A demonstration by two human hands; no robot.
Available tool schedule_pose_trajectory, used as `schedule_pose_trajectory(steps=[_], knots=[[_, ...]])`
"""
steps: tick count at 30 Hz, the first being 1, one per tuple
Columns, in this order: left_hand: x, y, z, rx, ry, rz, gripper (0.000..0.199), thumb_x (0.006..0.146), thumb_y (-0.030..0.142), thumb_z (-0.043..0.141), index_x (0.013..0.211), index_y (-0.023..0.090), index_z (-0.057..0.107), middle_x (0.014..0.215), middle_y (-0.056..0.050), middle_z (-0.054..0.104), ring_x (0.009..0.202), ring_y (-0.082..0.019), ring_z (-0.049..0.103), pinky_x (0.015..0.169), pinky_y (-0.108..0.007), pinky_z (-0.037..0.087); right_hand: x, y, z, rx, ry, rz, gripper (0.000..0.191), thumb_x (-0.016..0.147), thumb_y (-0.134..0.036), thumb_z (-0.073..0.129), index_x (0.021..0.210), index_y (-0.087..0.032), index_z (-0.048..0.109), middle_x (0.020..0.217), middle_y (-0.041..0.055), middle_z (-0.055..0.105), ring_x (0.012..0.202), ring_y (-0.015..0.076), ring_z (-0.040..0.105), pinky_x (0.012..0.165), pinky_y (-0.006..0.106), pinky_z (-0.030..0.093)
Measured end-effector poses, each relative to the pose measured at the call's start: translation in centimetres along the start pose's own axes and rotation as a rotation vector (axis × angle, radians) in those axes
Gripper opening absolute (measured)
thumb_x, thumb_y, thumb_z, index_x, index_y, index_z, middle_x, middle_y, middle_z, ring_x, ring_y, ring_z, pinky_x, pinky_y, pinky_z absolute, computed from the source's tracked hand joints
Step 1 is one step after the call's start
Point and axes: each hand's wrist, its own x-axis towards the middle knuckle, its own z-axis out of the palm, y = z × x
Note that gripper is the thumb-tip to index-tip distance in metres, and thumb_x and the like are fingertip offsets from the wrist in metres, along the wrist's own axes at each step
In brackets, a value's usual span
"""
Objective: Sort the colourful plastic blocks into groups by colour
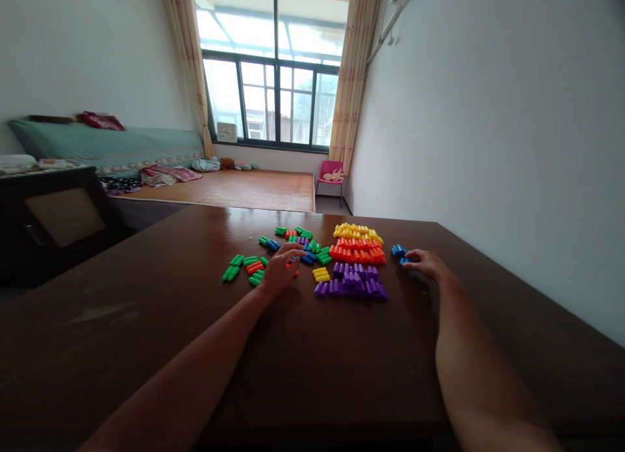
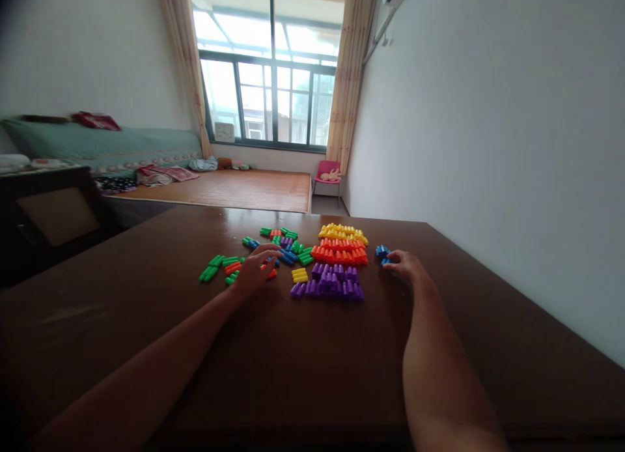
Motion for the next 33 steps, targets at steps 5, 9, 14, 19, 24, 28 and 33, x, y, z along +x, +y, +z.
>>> schedule_pose_trajectory(steps=[5,9,14,19,24,28,33], knots=[[0.0,-0.3,0.1,0.011,-0.009,0.051,0.026,0.087,0.016,0.046,0.092,0.022,0.071,0.108,-0.005,0.066,0.105,-0.018,0.062,0.094,-0.033,0.051,0.0,0.7,0.7,0.0,-0.079,-0.038,0.033,0.054,-0.033,0.077,0.085,-0.021,0.07,0.096,0.0055,0.073,0.087,0.0225,0.068,0.081,0.034,0.052],[0.2,-0.5,-0.3,0.015,0.035,0.052,0.027,0.086,0.014,0.046,0.092,0.022,0.071,0.105,-0.004,0.068,0.102,-0.017,0.063,0.095,-0.033,0.05,-0.2,0.1,0.8,-0.123,0.061,-0.04,0.026,0.054,-0.032,0.076,0.075,-0.021,0.066,0.085,0.0035,0.072,0.076,0.0195,0.067,0.07,0.03,0.052],[0.7,-1.8,-1.6,0.039,0.185,-0.051,0.026,0.084,0.013,0.046,0.087,0.021,0.07,0.101,-0.004,0.069,0.099,-0.017,0.064,0.088,-0.031,0.052,-0.5,0.7,1.4,-0.25,0.14,-0.016,0.014,0.062,-0.033,0.07,0.067,-0.022,0.063,0.07,0.0007,0.068,0.066,0.0163,0.063,0.06,0.026,0.046],[0.9,-4.5,-3.3,0.119,0.344,-0.256,0.029,0.084,0.014,0.044,0.097,0.019,0.069,0.102,-0.006,0.069,0.093,-0.018,0.065,0.079,-0.03,0.055,1.0,2.0,1.9,-0.245,0.176,-0.023,0.024,0.061,-0.044,0.069,0.069,-0.022,0.063,0.071,0.0027,0.068,0.065,0.019,0.063,0.059,0.029,0.045],[0.6,-6.0,-3.3,0.343,0.117,-0.269,0.034,0.086,0.011,0.043,0.107,0.017,0.069,0.108,-0.009,0.069,0.105,-0.021,0.061,0.099,-0.038,0.047,2.2,1.4,2.1,-0.24,0.411,-0.089,0.029,0.074,-0.048,0.054,0.082,-0.021,0.061,0.078,0.0075,0.069,0.066,0.021,0.062,0.062,0.034,0.046],[0.4,-5.1,-2.4,0.419,-0.263,-0.106,0.051,0.082,0.004,0.042,0.122,0.026,0.064,0.129,-0.004,0.062,0.122,-0.019,0.051,0.106,-0.037,0.041,1.7,0.0,2.8,-0.298,0.404,-0.136,0.027,0.076,-0.045,0.052,0.084,-0.021,0.061,0.08,0.0078,0.069,0.067,0.0217,0.062,0.063,0.035,0.046],[0.6,-4.0,-2.5,0.457,-0.482,-0.128,0.049,0.084,0.011,0.045,0.124,0.033,0.062,0.133,-0.001,0.059,0.122,-0.024,0.05,0.102,-0.038,0.043,1.1,-1.3,3.8,-0.361,0.331,-0.223,0.026,0.078,-0.042,0.05,0.087,-0.022,0.063,0.08,0.0067,0.069,0.069,0.0216,0.063,0.066,0.034,0.046]])
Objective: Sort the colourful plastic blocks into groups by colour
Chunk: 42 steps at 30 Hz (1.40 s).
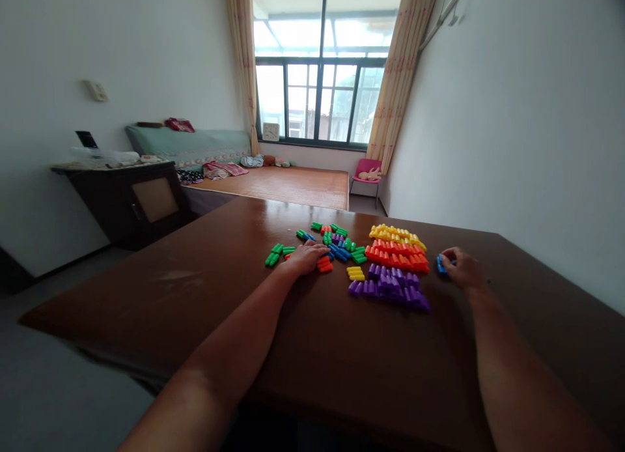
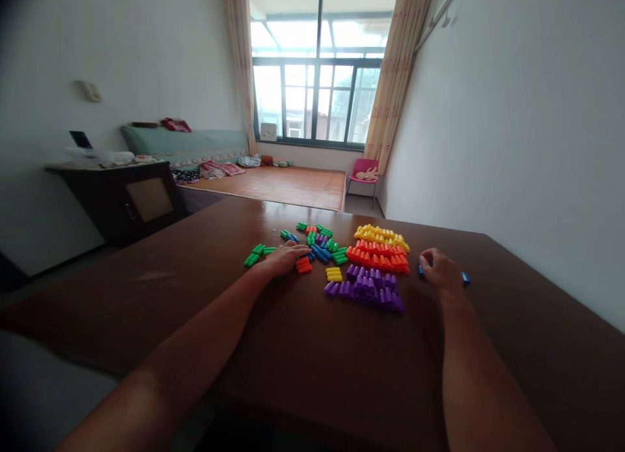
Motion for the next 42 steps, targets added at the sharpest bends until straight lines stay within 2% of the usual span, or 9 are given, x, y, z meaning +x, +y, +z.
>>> schedule_pose_trajectory(steps=[9,14,22,27,30,33,36,39,42], knots=[[-0.3,-0.1,-0.7,0.086,0.044,-0.239,0.029,0.088,0.036,0.053,0.111,0.021,0.064,0.134,-0.014,0.051,0.126,-0.034,0.045,0.099,-0.049,0.042,-0.2,-1.2,0.0,-0.067,-0.036,-0.087,0.024,0.081,-0.04,0.048,0.089,-0.023,0.064,0.08,0.0063,0.069,0.073,0.0222,0.063,0.067,0.033,0.045],[-0.6,-0.1,-1.2,0.059,-0.009,-0.257,0.027,0.088,0.034,0.055,0.112,0.022,0.061,0.116,-0.011,0.064,0.112,-0.029,0.058,0.095,-0.044,0.045,-0.3,-1.9,-0.4,-0.07,-0.039,-0.113,0.024,0.083,-0.04,0.046,0.089,-0.023,0.063,0.087,0.0062,0.07,0.075,0.0221,0.063,0.068,0.033,0.045],[-0.4,-0.9,-1.3,-0.013,-0.012,-0.316,0.032,0.084,0.036,0.06,0.114,0.028,0.067,0.129,-0.009,0.061,0.122,-0.032,0.053,0.098,-0.046,0.045,0.1,-3.1,-0.9,-0.023,-0.001,-0.143,0.025,0.084,-0.04,0.047,0.09,-0.022,0.062,0.087,0.0063,0.069,0.07,0.0197,0.061,0.069,0.033,0.045],[-0.4,-1.1,-1.6,-0.102,-0.042,-0.334,0.032,0.078,0.032,0.066,0.109,0.026,0.07,0.113,-0.007,0.07,0.109,-0.029,0.061,0.095,-0.04,0.046,0.0,-4.2,-1.4,0.016,0.005,-0.154,0.024,0.083,-0.039,0.049,0.092,-0.021,0.062,0.088,0.006,0.069,0.067,0.0178,0.061,0.066,0.031,0.044],[-0.2,-0.9,-1.8,-0.198,0.04,-0.328,0.026,0.071,0.022,0.07,0.097,0.021,0.074,0.105,-0.008,0.071,0.105,-0.027,0.062,0.094,-0.035,0.046,0.0,-5.1,-1.8,0.027,0.017,-0.163,0.024,0.083,-0.039,0.049,0.092,-0.021,0.062,0.085,0.0057,0.069,0.068,0.0184,0.061,0.065,0.031,0.043],[0.2,-0.3,-1.8,-0.424,0.273,-0.346,0.016,0.068,0.015,0.07,0.084,0.019,0.072,0.093,-0.006,0.069,0.096,-0.024,0.063,0.091,-0.034,0.048,0.0,-6.7,-2.5,0.091,0.047,-0.15,0.024,0.083,-0.038,0.05,0.093,-0.02,0.063,0.084,0.0056,0.069,0.067,0.0179,0.062,0.066,0.031,0.044],[0.7,1.0,-1.6,-0.94,0.468,-0.386,0.016,0.071,0.024,0.073,0.084,0.018,0.065,0.082,-0.003,0.066,0.076,-0.017,0.062,0.073,-0.031,0.052,-0.2,-9.9,-3.1,0.229,0.081,-0.119,0.027,0.083,-0.041,0.051,0.093,-0.019,0.063,0.083,0.006,0.07,0.063,0.017,0.061,0.065,0.031,0.045],[1.1,2.9,-1.0,-1.451,0.467,-0.371,0.032,0.068,0.036,0.078,0.085,0.017,0.057,0.073,0.001,0.061,0.062,-0.012,0.059,0.06,-0.026,0.05,-1.1,-14.4,-3.6,0.406,0.002,-0.162,0.032,0.085,-0.047,0.05,0.095,-0.019,0.064,0.085,0.0062,0.07,0.066,0.0176,0.062,0.063,0.03,0.046],[1.1,5.0,-0.3,-1.68,0.441,-0.326,0.043,0.061,0.036,0.085,0.083,0.016,0.054,0.071,0.002,0.06,0.061,-0.011,0.059,0.059,-0.026,0.051,-2.8,-19.0,-3.7,0.557,-0.237,-0.295,0.034,0.088,-0.049,0.048,0.097,-0.021,0.064,0.086,0.0044,0.071,0.07,0.0169,0.063,0.066,0.03,0.048]])
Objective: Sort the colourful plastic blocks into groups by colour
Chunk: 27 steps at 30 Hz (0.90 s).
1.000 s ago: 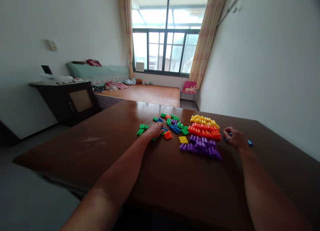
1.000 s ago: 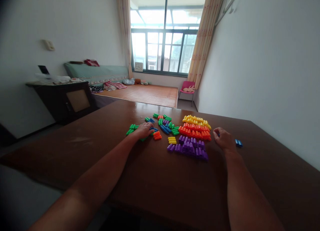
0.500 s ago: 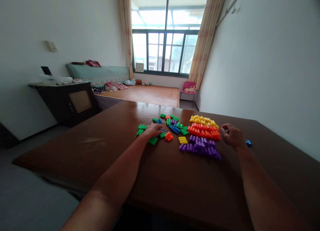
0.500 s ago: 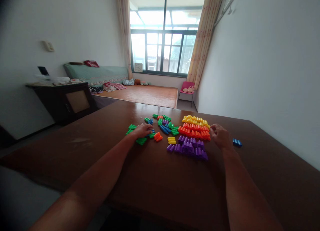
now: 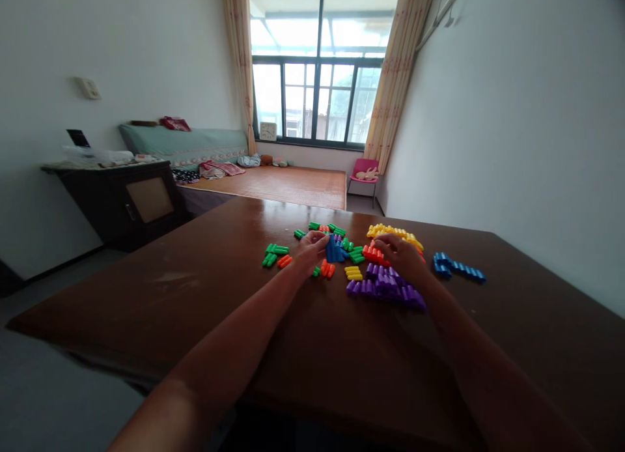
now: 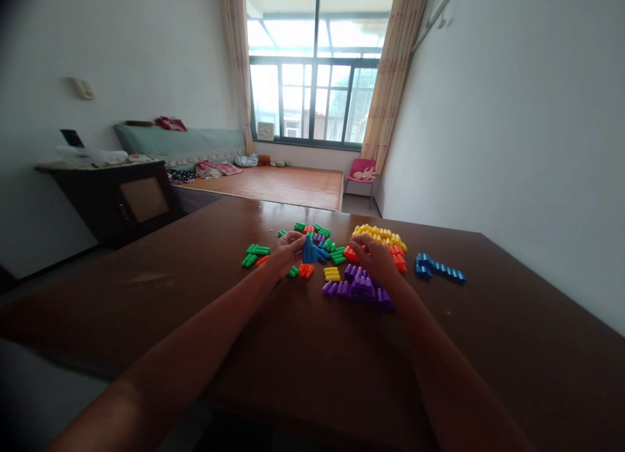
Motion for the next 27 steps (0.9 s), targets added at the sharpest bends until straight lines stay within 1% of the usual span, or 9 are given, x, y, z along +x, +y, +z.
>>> schedule_pose_trajectory(steps=[3,7,10,12,14,17,20,23,27], knots=[[-0.9,-0.7,1.4,-0.094,0.006,0.017,0.046,0.058,0.031,0.088,0.085,0.017,0.054,0.074,0.003,0.061,0.065,-0.011,0.061,0.064,-0.027,0.053,-0.7,-2.8,2.3,0.119,-0.188,-0.027,0.034,0.088,-0.05,0.049,0.103,-0.021,0.062,0.082,0.0026,0.07,0.064,0.015,0.061,0.063,0.029,0.048],[-1.3,-0.8,2.1,-0.132,-0.007,0.023,0.043,0.058,0.025,0.088,0.086,0.017,0.056,0.074,0.002,0.062,0.07,-0.012,0.063,0.069,-0.028,0.054,-1.2,-3.7,3.8,0.174,-0.134,0.009,0.031,0.084,-0.044,0.058,0.105,-0.021,0.059,0.088,0.0035,0.07,0.069,0.0152,0.063,0.064,0.028,0.05],[-0.8,-0.4,1.5,-0.158,0.038,0.092,0.038,0.06,0.023,0.086,0.085,0.016,0.057,0.076,0.003,0.062,0.072,-0.011,0.063,0.073,-0.028,0.054,-0.6,-2.4,3.7,0.144,-0.116,-0.002,0.026,0.083,-0.04,0.059,0.101,-0.021,0.061,0.086,0.0033,0.069,0.076,0.0168,0.064,0.069,0.03,0.051],[-0.2,-0.1,0.5,-0.175,0.118,0.142,0.036,0.062,0.023,0.084,0.084,0.016,0.056,0.077,0.003,0.063,0.072,-0.01,0.063,0.074,-0.029,0.054,0.3,-0.2,2.6,0.134,-0.056,0.017,0.025,0.081,-0.04,0.06,0.098,-0.021,0.062,0.088,0.0041,0.069,0.079,0.0177,0.065,0.073,0.032,0.052],[0.4,0.2,-0.5,-0.17,0.182,0.144,0.035,0.062,0.022,0.084,0.083,0.016,0.056,0.075,0.003,0.063,0.07,-0.01,0.063,0.074,-0.03,0.054,0.9,3.3,0.4,0.171,0.1,0.092,0.028,0.078,-0.042,0.063,0.095,-0.02,0.062,0.09,0.0063,0.07,0.082,0.0189,0.065,0.077,0.034,0.052],[0.8,0.5,-1.7,-0.149,0.238,0.127,0.039,0.057,0.022,0.086,0.082,0.015,0.057,0.073,0.003,0.063,0.068,-0.011,0.063,0.07,-0.028,0.054,0.1,10.6,-4.5,0.187,0.472,0.306,0.035,0.072,-0.045,0.065,0.092,-0.017,0.06,0.089,0.0098,0.07,0.08,0.0206,0.065,0.075,0.035,0.053],[0.8,0.3,-1.8,-0.117,0.237,0.111,0.043,0.051,0.024,0.089,0.08,0.015,0.058,0.072,0.001,0.065,0.067,-0.011,0.063,0.064,-0.025,0.052,-2.8,17.7,-9.1,0.03,0.789,0.59,0.035,0.07,-0.042,0.064,0.092,-0.015,0.06,0.087,0.0114,0.07,0.076,0.0209,0.064,0.069,0.034,0.052],[0.5,0.0,-1.5,-0.086,0.197,0.092,0.044,0.049,0.026,0.089,0.08,0.015,0.059,0.072,0.001,0.066,0.066,-0.011,0.063,0.064,-0.025,0.052,-5.4,21.4,-11.0,-0.148,0.831,0.78,0.031,0.071,-0.038,0.065,0.091,-0.014,0.062,0.086,0.0115,0.07,0.077,0.0216,0.064,0.071,0.035,0.05],[0.2,-0.2,-1.2,-0.064,0.16,0.061,0.045,0.048,0.027,0.09,0.08,0.014,0.061,0.072,0.001,0.066,0.068,-0.012,0.064,0.066,-0.025,0.053,-5.6,20.9,-9.6,-0.329,0.69,0.831,0.023,0.075,-0.035,0.063,0.087,-0.016,0.065,0.085,0.0104,0.07,0.078,0.0221,0.064,0.076,0.037,0.048]])
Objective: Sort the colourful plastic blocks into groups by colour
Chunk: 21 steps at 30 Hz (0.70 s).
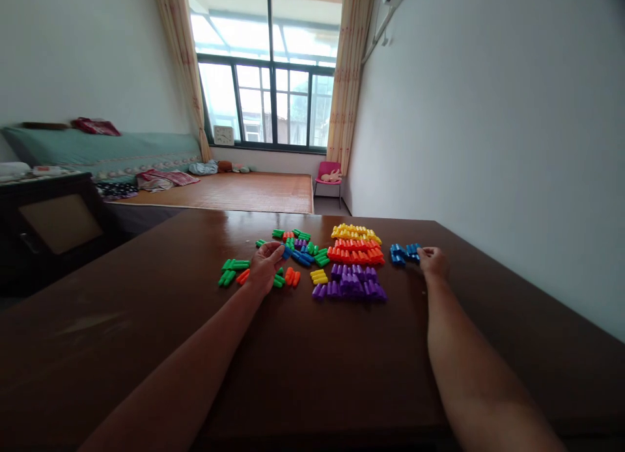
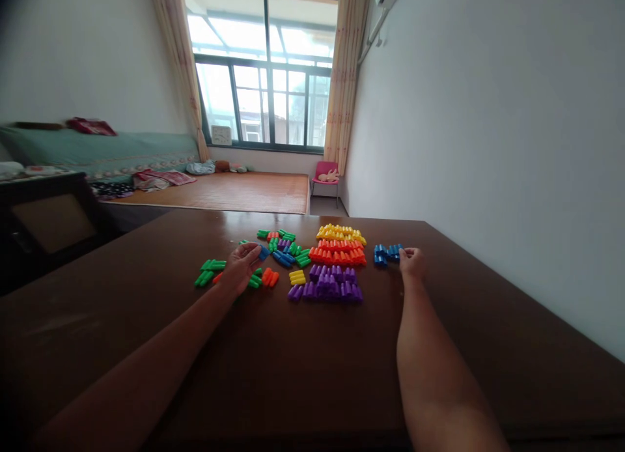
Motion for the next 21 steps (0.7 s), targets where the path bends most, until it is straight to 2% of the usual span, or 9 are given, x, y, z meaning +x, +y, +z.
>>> schedule_pose_trajectory(steps=[4,8,11,14,17,19,21], knots=[[-0.3,0.1,0.0,0.02,-0.006,-0.015,0.046,0.047,0.028,0.091,0.08,0.014,0.061,0.074,0.001,0.066,0.069,-0.011,0.064,0.068,-0.024,0.052,-1.6,-1.6,0.6,-0.112,-0.013,-0.056,0.024,0.079,-0.038,0.06,0.089,-0.018,0.067,0.087,0.0108,0.07,0.077,0.0236,0.062,0.074,0.038,0.047],[-0.5,-0.1,0.2,0.061,-0.008,-0.042,0.047,0.047,0.03,0.091,0.081,0.015,0.062,0.075,0.001,0.067,0.071,-0.013,0.065,0.069,-0.025,0.052,-1.8,-1.2,0.5,-0.156,-0.021,-0.072,0.03,0.081,-0.044,0.057,0.09,-0.018,0.069,0.089,0.0126,0.07,0.075,0.0244,0.061,0.069,0.038,0.046],[-0.6,-0.5,0.2,0.112,-0.045,-0.047,0.045,0.05,0.033,0.09,0.081,0.015,0.063,0.075,0.001,0.068,0.069,-0.012,0.064,0.065,-0.024,0.05,-1.7,-0.8,0.2,-0.148,-0.027,-0.11,0.032,0.08,-0.043,0.055,0.092,-0.017,0.071,0.091,0.0136,0.069,0.076,0.0243,0.061,0.069,0.037,0.045],[-0.7,-0.8,0.2,0.134,-0.12,-0.044,0.041,0.055,0.033,0.089,0.083,0.015,0.064,0.076,0.0,0.068,0.068,-0.012,0.064,0.064,-0.023,0.05,-1.8,-1.7,-0.1,-0.135,0.047,-0.137,0.035,0.084,-0.037,0.047,0.097,-0.014,0.07,0.097,0.0164,0.069,0.084,0.0257,0.061,0.074,0.037,0.045],[-1.1,-0.9,0.5,0.122,-0.217,-0.049,0.039,0.058,0.03,0.088,0.087,0.016,0.066,0.082,-0.003,0.069,0.074,-0.014,0.065,0.071,-0.026,0.052,-2.7,-4.4,-0.4,-0.033,0.095,-0.257,0.039,0.088,-0.036,0.039,0.102,-0.013,0.067,0.103,0.0171,0.068,0.091,0.0256,0.062,0.08,0.037,0.045],[-1.6,-0.8,0.8,0.12,-0.274,-0.06,0.041,0.058,0.028,0.088,0.091,0.016,0.066,0.085,-0.004,0.07,0.076,-0.014,0.066,0.074,-0.028,0.052,-4.2,-7.3,-0.4,0.112,-0.014,-0.378,0.04,0.09,-0.04,0.039,0.104,-0.014,0.065,0.097,0.0142,0.07,0.087,0.0236,0.063,0.081,0.035,0.046],[-2.2,-0.7,1.1,0.129,-0.331,-0.069,0.041,0.06,0.027,0.087,0.094,0.015,0.067,0.087,-0.004,0.07,0.077,-0.014,0.066,0.075,-0.028,0.051,-6.6,-10.7,-0.3,0.271,-0.22,-0.483,0.041,0.09,-0.047,0.042,0.104,-0.016,0.064,0.089,0.0104,0.071,0.079,0.0213,0.064,0.078,0.034,0.048]])
